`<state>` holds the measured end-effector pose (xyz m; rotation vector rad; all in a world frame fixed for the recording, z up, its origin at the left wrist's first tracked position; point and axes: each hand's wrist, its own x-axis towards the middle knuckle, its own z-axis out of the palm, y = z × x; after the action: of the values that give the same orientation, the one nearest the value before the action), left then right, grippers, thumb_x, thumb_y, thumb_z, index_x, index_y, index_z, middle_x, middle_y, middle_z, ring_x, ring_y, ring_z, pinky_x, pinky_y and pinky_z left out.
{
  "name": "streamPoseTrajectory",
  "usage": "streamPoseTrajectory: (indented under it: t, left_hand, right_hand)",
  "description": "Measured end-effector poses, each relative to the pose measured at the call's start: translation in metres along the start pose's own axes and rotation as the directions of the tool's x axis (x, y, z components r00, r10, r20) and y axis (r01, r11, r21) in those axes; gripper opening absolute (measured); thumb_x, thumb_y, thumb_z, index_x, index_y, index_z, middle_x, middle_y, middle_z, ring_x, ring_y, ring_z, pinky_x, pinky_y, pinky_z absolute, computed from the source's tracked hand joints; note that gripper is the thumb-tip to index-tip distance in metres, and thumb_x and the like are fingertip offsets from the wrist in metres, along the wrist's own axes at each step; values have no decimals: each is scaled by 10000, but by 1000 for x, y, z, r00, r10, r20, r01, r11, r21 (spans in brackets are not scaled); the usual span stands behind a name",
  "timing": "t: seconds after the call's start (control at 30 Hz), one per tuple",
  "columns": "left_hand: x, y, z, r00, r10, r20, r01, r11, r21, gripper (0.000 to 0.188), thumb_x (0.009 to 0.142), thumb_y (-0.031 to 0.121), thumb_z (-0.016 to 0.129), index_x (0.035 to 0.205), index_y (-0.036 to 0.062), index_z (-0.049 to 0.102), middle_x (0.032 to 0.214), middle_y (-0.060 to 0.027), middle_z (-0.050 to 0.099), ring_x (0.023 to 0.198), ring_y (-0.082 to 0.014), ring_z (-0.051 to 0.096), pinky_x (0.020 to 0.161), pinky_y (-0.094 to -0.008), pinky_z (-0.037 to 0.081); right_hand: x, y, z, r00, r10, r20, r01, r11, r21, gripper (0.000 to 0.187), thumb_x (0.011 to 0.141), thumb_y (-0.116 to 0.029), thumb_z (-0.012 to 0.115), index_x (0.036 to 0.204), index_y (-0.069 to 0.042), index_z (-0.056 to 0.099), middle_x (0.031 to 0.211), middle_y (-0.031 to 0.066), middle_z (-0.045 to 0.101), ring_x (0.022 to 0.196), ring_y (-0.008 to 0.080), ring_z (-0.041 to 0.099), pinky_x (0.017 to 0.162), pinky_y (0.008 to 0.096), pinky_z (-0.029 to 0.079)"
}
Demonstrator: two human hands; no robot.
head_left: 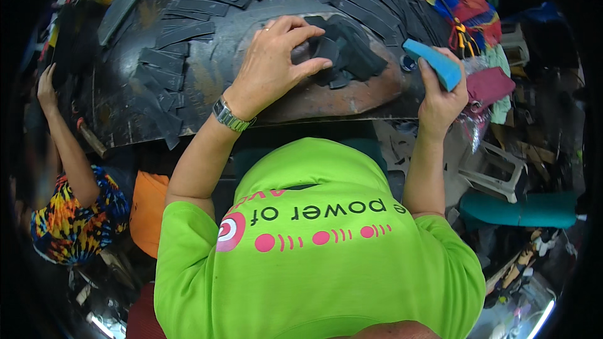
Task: The person repeatedly picks small black rubber pieces from a table and rubs their edges with a blue sponge, then places them back. The person continues this cycle for many pieces without changing the overall arrangement.
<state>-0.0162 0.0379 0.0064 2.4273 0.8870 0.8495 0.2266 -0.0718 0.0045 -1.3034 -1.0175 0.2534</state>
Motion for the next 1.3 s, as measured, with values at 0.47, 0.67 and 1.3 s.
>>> streamPoseTrajectory:
  t: [0.47,0.67,1.3]
  left_hand:
    - [-9,6,11,999,-11,-33,10,999,-40,462,679,180,800,1111,120,650,1092,-66,577,1012,-262,541,868,-366,398]
    - [-7,6,9,999,36,-27,-38,996,-76,368,687,138,788,1030,105,658,978,-66,629,973,-253,569,867,-363,411]
    - [-14,6,8,966,-257,-2,235,884,-405,155,784,78,730,927,18,717,807,-66,673,677,-127,592,605,-246,453]
  right_hand:
    - [6,26,-29,979,55,195,28,915,-402,256,764,21,686,1018,6,654,923,52,654,858,133,604,800,256,465]
    - [6,25,-25,961,7,278,144,842,-520,292,717,25,673,1007,-2,647,893,104,639,826,209,625,760,280,473]
    - [2,23,-34,990,64,128,-6,913,-407,219,795,3,696,1010,2,652,922,30,662,860,106,604,814,250,473]
